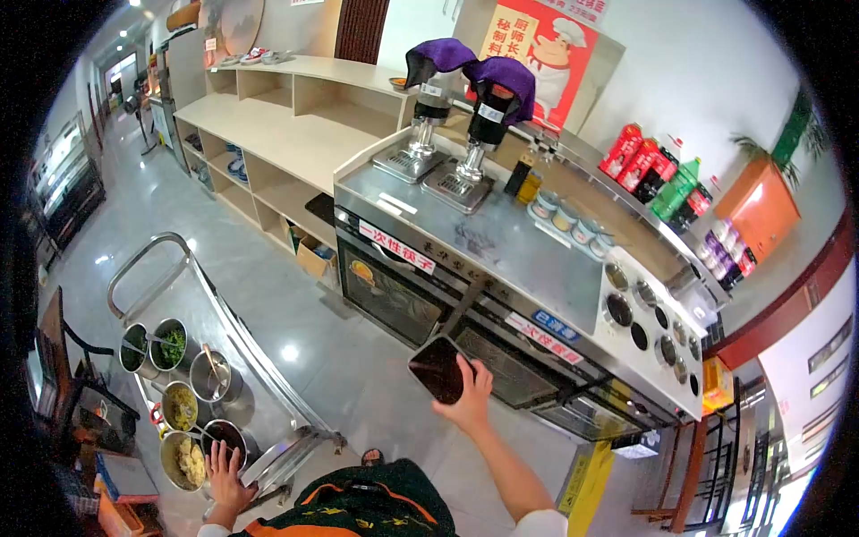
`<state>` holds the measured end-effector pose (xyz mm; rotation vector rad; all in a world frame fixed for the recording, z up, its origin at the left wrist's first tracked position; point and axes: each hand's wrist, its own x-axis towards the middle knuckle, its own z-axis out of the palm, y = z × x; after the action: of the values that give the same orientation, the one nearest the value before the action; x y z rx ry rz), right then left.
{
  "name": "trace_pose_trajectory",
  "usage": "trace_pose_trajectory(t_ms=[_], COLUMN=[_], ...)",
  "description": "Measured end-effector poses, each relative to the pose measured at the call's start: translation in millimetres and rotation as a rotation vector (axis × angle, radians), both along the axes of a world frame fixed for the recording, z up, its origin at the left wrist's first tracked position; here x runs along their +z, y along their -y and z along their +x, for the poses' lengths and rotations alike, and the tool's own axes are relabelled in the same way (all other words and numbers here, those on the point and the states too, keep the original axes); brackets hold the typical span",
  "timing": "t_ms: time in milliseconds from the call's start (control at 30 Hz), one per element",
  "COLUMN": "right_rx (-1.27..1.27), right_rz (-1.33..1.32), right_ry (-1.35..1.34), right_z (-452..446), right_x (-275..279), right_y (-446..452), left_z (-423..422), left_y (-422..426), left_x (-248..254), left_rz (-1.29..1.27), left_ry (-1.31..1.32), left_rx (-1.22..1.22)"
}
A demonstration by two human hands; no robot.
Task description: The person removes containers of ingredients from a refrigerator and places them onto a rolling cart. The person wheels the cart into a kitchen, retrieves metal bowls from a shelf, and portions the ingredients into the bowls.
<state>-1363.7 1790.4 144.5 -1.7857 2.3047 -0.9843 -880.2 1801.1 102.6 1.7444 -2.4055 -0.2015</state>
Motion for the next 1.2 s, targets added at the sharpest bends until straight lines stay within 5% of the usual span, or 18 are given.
trace_pose_trajectory(t_ms=[533,800,900,1033,1133,1200], right_rx=[0.240,0.243,0.253,0.471,0.808,1.045], right_rz=[-0.217,-0.033,-0.216,-0.352,-0.105,0.072], right_ry=[-0.099,-0.164,-0.238,0.035,0.457,0.407], right_z=[-156,-169,-144,-70,16,95], right_x=[-13,-22,11,27,-2,10], right_y=[490,530,533,540,540,531], left_z=[-118,-146,-140,-131,-130,-120], left_y=[189,273,306,328,329,334], left_x=[-11,3,5,23,26,38], left_rz=[0.041,0.029,0.018,0.054,0.077,0.099], left_ry=[0.016,-0.003,-0.035,-0.006,0.022,0.023], left_rx=[0.273,0.286,0.254,0.223,0.279,0.310])
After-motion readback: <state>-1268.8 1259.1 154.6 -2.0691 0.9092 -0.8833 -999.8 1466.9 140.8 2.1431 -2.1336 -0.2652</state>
